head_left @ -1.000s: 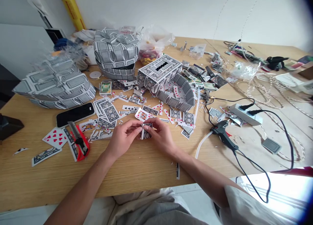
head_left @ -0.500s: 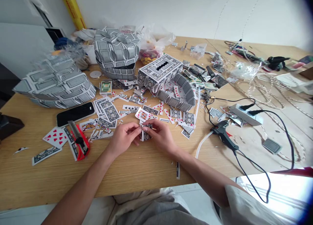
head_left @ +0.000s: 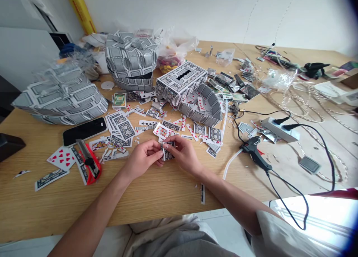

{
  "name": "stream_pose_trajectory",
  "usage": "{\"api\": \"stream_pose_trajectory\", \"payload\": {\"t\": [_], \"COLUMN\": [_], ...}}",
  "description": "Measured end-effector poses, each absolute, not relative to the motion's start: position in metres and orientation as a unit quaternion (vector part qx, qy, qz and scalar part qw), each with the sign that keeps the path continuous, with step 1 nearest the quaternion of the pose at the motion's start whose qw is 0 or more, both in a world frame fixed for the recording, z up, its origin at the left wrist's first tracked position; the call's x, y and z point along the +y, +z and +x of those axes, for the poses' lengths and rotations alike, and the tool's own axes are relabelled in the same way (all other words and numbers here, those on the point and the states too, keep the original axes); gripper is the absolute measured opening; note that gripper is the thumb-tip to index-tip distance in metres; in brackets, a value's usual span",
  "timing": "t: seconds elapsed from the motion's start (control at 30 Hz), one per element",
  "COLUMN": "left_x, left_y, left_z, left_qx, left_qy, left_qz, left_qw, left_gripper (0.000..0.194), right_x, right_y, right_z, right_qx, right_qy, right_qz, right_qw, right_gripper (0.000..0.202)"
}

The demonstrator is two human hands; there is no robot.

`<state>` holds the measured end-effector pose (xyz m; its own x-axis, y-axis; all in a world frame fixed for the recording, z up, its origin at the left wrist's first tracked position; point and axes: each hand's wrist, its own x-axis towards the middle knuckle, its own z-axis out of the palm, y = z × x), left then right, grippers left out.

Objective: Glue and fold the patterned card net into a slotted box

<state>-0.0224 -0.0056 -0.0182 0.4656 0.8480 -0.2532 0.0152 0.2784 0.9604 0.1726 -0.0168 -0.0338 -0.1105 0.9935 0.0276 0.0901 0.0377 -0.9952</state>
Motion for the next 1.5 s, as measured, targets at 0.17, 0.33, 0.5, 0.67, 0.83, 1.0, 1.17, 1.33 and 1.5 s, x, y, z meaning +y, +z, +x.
{"api": "stream_pose_trajectory", "payload": {"t": [0.17, 0.33, 0.5, 0.67, 0.83, 1.0, 1.17, 1.33, 1.5], "left_x": [-0.005, -0.004, -0.004, -0.006, -0.005, -0.006, -0.008, -0.010, -0.007], "left_y": [-0.020, -0.018, -0.023, -0.026, -0.020, -0.020, -0.027, -0.021, -0.010], "left_z": [-0.023, -0.024, -0.021, -0.022, -0.025, -0.023, -0.022, -0.024, -0.026], "left_qx": [0.423, 0.408, 0.426, 0.454, 0.446, 0.451, 0.481, 0.477, 0.460], "left_qy": [0.306, 0.295, 0.300, 0.311, 0.323, 0.301, 0.336, 0.355, 0.334], "left_qz": [0.507, 0.515, 0.542, 0.579, 0.582, 0.617, 0.715, 0.677, 0.605], "left_qw": [0.686, 0.694, 0.660, 0.601, 0.598, 0.571, 0.381, 0.433, 0.557], "left_gripper": [0.029, 0.027, 0.022, 0.018, 0.023, 0.031, 0.017, 0.021, 0.029], "right_x": [-0.017, -0.015, -0.015, -0.015, -0.015, -0.016, -0.017, -0.016, -0.012], "right_y": [-0.035, -0.034, -0.033, -0.032, -0.034, -0.033, -0.033, -0.031, -0.030], "right_z": [0.173, 0.176, 0.179, 0.179, 0.178, 0.178, 0.176, 0.177, 0.177], "right_qx": [-0.572, -0.591, -0.605, -0.598, -0.576, -0.563, -0.554, -0.543, -0.522], "right_qy": [0.480, 0.459, 0.472, 0.475, 0.467, 0.467, 0.472, 0.471, 0.470], "right_qz": [-0.484, -0.486, -0.468, -0.461, -0.451, -0.454, -0.459, -0.452, -0.460], "right_qw": [0.457, 0.451, 0.438, 0.452, 0.495, 0.509, 0.510, 0.529, 0.544], "right_gripper": [0.035, 0.034, 0.028, 0.028, 0.027, 0.025, 0.025, 0.025, 0.032]}}
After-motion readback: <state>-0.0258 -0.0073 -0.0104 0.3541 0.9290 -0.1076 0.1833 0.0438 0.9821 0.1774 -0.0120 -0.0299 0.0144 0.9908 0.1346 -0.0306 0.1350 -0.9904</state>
